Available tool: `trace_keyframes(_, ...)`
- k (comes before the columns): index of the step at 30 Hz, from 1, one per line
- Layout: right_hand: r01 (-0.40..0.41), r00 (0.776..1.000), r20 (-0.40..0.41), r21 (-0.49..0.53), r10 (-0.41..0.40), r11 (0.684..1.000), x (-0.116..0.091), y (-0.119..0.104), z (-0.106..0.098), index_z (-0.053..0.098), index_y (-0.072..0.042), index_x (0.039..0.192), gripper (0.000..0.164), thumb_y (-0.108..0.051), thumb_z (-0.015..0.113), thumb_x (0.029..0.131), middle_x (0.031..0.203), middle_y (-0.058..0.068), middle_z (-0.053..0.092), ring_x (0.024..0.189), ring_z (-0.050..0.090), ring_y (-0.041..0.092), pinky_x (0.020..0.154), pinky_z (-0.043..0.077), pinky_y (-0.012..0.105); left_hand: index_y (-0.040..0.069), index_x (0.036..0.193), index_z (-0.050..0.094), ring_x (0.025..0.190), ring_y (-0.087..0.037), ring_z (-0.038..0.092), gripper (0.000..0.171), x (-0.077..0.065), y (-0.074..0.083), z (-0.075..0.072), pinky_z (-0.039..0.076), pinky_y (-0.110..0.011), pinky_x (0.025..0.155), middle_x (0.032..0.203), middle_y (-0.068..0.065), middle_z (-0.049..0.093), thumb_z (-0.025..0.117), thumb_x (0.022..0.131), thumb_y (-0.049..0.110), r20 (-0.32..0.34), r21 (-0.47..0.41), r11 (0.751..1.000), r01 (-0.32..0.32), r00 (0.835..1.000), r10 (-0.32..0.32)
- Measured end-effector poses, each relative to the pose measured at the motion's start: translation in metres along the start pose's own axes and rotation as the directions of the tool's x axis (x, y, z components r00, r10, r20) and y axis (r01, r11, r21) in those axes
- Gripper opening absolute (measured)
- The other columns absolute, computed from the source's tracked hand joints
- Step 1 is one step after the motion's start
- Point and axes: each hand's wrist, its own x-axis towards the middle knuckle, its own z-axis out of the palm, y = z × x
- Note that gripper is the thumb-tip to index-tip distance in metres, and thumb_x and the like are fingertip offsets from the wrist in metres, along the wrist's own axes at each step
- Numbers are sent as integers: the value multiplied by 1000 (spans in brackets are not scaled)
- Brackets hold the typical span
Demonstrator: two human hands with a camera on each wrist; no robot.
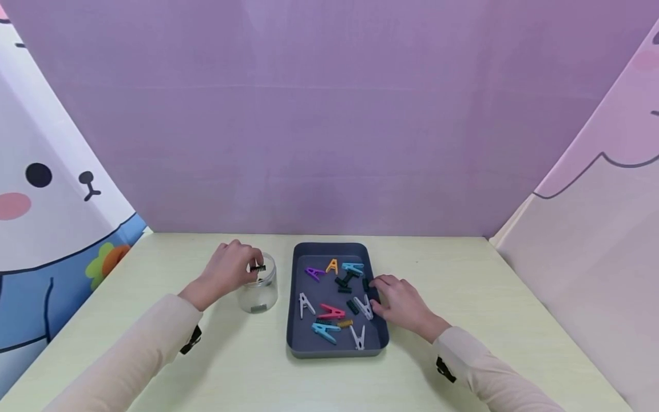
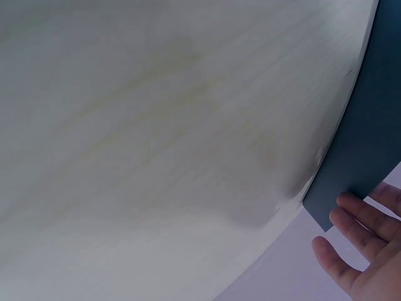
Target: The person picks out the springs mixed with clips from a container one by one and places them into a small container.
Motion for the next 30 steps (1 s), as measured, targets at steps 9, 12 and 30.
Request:
trace_keyframes(9, 4, 1000, 7, -3, -4, 1000, 0, 0, 0, 63, -10, 104, 32, -29, 66, 78, 107, 5, 63, 95, 61, 20, 77, 50, 40, 14, 84, 69, 72, -21, 50, 16, -2, 3, -1, 40, -40, 66, 73, 4, 65, 73, 69, 14, 20, 12, 1000, 19, 1000, -19)
trace_keyframes(12, 2, 1000, 8, -5, -2, 1000, 0, 1, 0, 63, -10, 104, 32, -29, 66, 78, 107, 4, 63, 95, 60, 20, 77, 50, 40, 14, 86, 69, 74, -22, 51, 17, -2, 4, -1, 41, -41, 67, 76, 3, 66, 74, 69, 15, 28, 18, 1000, 21, 999, -21)
trace_keyframes(30, 11, 1000, -9, 2, -11, 1000, 0, -1, 0, 64, -9, 103, 32, -28, 67, 77, 106, 5, 63, 94, 61, 21, 76, 50, 41, 14, 90, 68, 79, -24, 56, 18, 4, 14, -8, 43, -43, 70, 84, 0, 67, 72, 72, 15, -75, -2, 1000, -21, 997, 21)
